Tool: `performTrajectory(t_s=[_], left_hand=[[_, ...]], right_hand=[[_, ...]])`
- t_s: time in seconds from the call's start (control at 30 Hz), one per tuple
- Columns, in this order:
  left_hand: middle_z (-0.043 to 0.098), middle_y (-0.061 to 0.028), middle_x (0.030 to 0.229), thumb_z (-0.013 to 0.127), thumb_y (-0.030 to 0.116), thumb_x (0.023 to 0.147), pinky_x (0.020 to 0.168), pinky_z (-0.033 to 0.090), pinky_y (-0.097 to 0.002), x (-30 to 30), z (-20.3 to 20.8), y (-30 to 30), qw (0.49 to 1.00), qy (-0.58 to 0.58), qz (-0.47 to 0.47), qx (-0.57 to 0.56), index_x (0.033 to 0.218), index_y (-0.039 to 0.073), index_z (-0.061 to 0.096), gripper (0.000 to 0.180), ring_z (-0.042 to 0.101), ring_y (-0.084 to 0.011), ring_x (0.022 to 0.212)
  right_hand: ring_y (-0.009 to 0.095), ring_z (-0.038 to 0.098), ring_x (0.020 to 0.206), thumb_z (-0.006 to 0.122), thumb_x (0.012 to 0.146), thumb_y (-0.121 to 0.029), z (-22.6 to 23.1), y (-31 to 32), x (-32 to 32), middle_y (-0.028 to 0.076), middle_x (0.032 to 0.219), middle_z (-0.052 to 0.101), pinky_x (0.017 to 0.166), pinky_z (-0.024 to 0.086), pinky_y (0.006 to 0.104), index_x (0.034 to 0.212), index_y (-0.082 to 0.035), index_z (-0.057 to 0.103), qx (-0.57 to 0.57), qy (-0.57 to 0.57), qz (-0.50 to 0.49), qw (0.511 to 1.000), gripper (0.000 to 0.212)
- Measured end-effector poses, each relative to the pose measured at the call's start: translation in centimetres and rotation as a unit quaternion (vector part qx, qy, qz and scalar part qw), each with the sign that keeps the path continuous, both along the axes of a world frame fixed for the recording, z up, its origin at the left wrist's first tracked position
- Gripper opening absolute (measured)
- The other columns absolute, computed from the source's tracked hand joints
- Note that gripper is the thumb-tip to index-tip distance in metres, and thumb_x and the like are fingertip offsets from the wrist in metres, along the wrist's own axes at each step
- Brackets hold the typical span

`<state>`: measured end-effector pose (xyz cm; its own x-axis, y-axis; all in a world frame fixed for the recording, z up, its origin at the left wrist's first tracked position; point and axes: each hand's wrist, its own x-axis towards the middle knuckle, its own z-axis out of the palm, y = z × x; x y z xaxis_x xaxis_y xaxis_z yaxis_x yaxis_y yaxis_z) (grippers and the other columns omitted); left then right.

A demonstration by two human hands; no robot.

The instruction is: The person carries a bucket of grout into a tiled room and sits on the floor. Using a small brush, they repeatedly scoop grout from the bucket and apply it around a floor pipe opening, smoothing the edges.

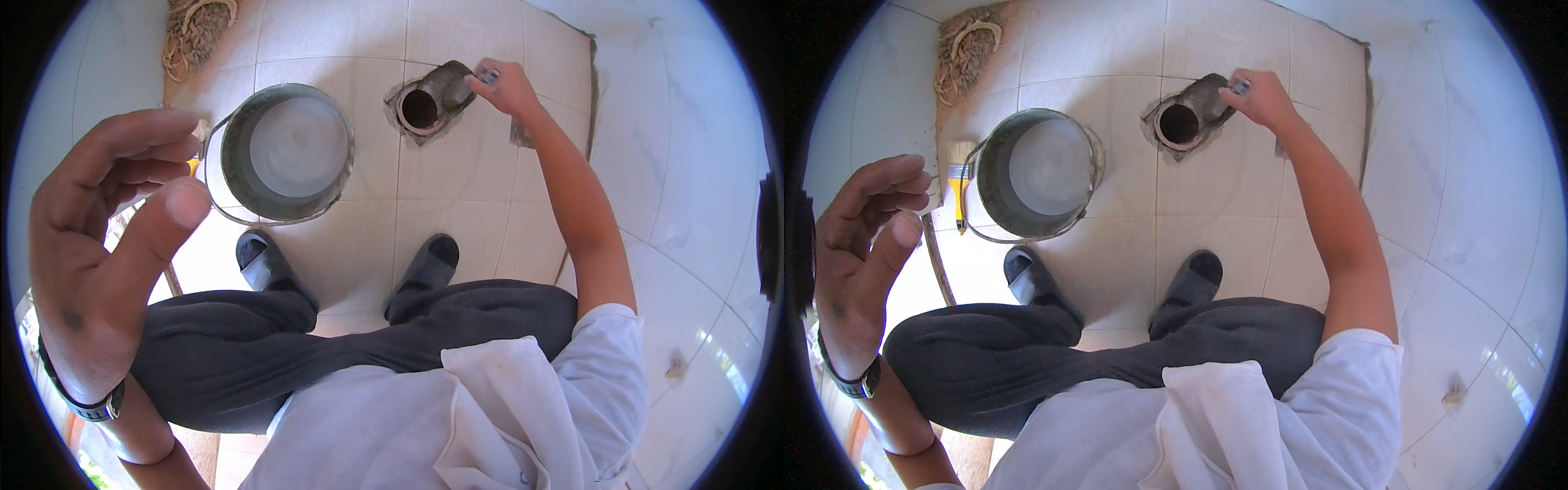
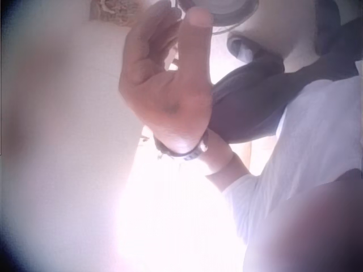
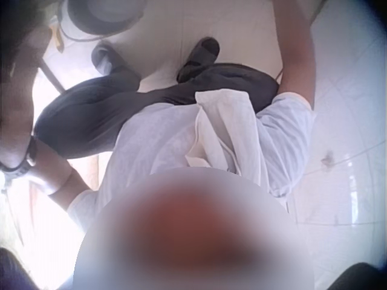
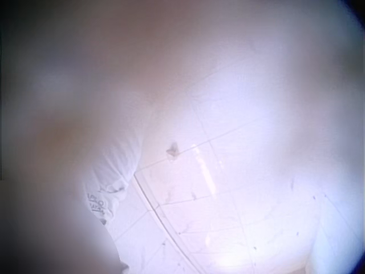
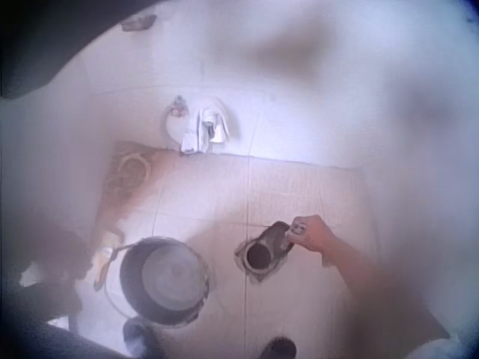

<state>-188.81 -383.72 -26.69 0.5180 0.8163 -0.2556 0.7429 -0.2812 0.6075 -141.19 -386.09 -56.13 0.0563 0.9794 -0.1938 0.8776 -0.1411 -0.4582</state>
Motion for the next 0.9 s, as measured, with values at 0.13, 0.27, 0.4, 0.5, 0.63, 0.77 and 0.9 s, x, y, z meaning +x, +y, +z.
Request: performTrajectory(t_s=[0.13,0.27,0.4,0.5,0.63,0.77,0.9], left_hand=[[0.073,-0.0120,0.111,0.074,0.041,0.096,0.101,0.053,-0.0387,0.6,0.0,0.1,0.999,-0.031,0.010,-0.008,0.127,0.004,0.067,0.049,0.069,-0.0225,0.107],[0.073,-0.0124,0.110,0.074,0.040,0.096,0.100,0.053,-0.0385,1.1,0.0,0.2,0.999,-0.040,0.006,-0.007,0.126,0.003,0.068,0.048,0.069,-0.0224,0.105],[0.073,-0.0131,0.110,0.074,0.040,0.096,0.100,0.053,-0.0385,1.4,-0.2,0.2,0.999,-0.046,0.001,-0.018,0.126,0.002,0.068,0.048,0.070,-0.0227,0.105],[0.073,-0.0132,0.110,0.075,0.038,0.095,0.099,0.052,-0.0378,1.6,-0.2,0.1,0.999,-0.046,0.011,-0.022,0.126,0.001,0.067,0.049,0.069,-0.0226,0.105],[0.072,-0.0139,0.110,0.077,0.027,0.094,0.099,0.051,-0.0348,1.7,-0.2,0.0,0.994,-0.058,0.059,-0.070,0.126,-0.003,0.067,0.046,0.068,-0.0222,0.103],[0.072,-0.0143,0.112,0.075,0.029,0.096,0.100,0.050,-0.0352,2.0,-1.3,1.1,0.996,-0.008,0.063,-0.069,0.131,-0.003,0.064,0.049,0.067,-0.0209,0.108],[0.071,-0.0149,0.116,0.074,0.033,0.098,0.102,0.050,-0.0356,2.4,-2.8,2.7,0.993,0.014,0.078,-0.083,0.134,-0.004,0.062,0.052,0.066,-0.0205,0.111]], right_hand=[[0.024,0.059,0.063,0.078,0.085,-0.038,0.7,-3.7,1.6,0.015,0.071,0.066,0.066,0.052,0.0366,0.094,-0.003,0.072,0.040,0.051,-0.070,0.995,0.037],[0.019,0.056,0.061,0.078,0.083,-0.036,2.2,-4.0,1.7,0.013,0.068,0.064,0.064,0.051,0.0349,0.091,-0.002,0.072,0.027,0.049,-0.115,0.992,0.036],[0.022,0.059,0.061,0.078,0.081,-0.035,3.8,-2.0,1.7,0.015,0.068,0.067,0.065,0.053,0.0366,0.089,-0.002,0.072,0.031,0.005,-0.080,0.996,0.035],[0.024,0.063,0.062,0.078,0.080,-0.035,4.4,-0.2,1.9,0.016,0.069,0.068,0.066,0.054,0.0367,0.089,-0.002,0.072,0.063,0.005,-0.072,0.995,0.035],[0.033,0.069,0.070,0.077,0.079,-0.040,3.7,1.4,2.4,0.018,0.076,0.072,0.072,0.057,0.0405,0.092,-0.004,0.074,0.092,0.015,-0.078,0.993,0.039],[0.036,0.070,0.076,0.076,0.081,-0.045,0.2,2.0,1.1,0.021,0.081,0.072,0.075,0.057,0.0458,0.093,-0.004,0.075,0.122,-0.023,-0.065,0.990,0.042],[0.041,0.071,0.089,0.072,0.082,-0.044,-2.5,0.9,0.1,0.023,0.089,0.073,0.084,0.058,0.0488,0.100,-0.006,0.076,0.078,-0.019,-0.037,0.996,0.042]])
